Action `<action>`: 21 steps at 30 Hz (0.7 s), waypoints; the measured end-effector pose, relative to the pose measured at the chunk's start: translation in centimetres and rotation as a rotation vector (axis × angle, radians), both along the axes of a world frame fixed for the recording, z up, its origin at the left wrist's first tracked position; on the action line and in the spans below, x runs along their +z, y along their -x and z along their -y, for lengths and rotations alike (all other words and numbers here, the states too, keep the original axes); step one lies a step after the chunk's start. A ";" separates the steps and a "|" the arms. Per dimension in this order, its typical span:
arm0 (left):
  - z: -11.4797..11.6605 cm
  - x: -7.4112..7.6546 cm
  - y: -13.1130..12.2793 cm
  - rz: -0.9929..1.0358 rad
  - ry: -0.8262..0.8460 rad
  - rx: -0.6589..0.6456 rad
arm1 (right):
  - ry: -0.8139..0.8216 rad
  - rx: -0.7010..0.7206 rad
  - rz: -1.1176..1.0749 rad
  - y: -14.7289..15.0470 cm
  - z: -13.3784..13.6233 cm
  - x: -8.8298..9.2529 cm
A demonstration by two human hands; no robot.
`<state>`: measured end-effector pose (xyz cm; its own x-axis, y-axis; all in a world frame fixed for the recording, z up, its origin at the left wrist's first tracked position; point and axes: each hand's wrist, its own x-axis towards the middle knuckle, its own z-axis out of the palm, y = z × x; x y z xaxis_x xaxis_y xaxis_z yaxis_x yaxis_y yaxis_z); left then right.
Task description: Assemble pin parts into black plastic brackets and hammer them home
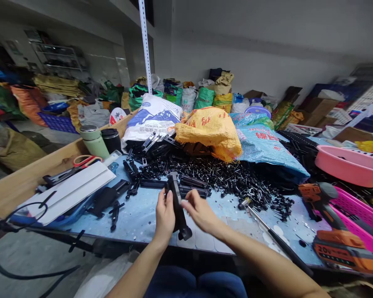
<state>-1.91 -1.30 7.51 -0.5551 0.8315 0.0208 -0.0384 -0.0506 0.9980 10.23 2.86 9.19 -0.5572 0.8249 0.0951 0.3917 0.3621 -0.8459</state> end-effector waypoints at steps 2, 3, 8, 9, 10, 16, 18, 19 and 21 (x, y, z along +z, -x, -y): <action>-0.2 -0.1 0.0 -0.111 -0.010 0.055 | 0.192 0.091 -0.051 0.1 2.0 -0.3; -0.2 -0.1 0.0 -0.154 -0.010 0.048 | 0.258 0.112 -0.098 0.1 2.8 -0.6; 1.1 -0.4 0.5 -0.255 0.018 -0.173 | 0.359 0.075 -0.232 -0.6 4.5 -1.3; 1.5 -0.5 0.8 -0.275 0.025 -0.202 | 0.381 0.070 -0.221 -1.1 4.4 -1.0; 1.9 -0.6 1.2 -0.299 0.030 -0.227 | 0.418 0.088 -0.204 -1.7 4.1 -0.4; 3.8 -0.4 3.9 -0.498 0.098 -0.514 | 0.760 0.321 0.022 -6.2 0.5 5.9; 4.1 0.4 4.7 -0.559 0.091 -0.630 | 0.859 0.369 0.076 -7.1 -1.2 7.7; 4.3 0.8 4.9 -0.581 0.081 -0.695 | 0.909 0.399 0.095 -7.3 -2.1 8.4; 4.6 1.5 5.1 -0.569 0.074 -0.820 | 1.007 0.452 0.098 -7.2 -4.0 9.1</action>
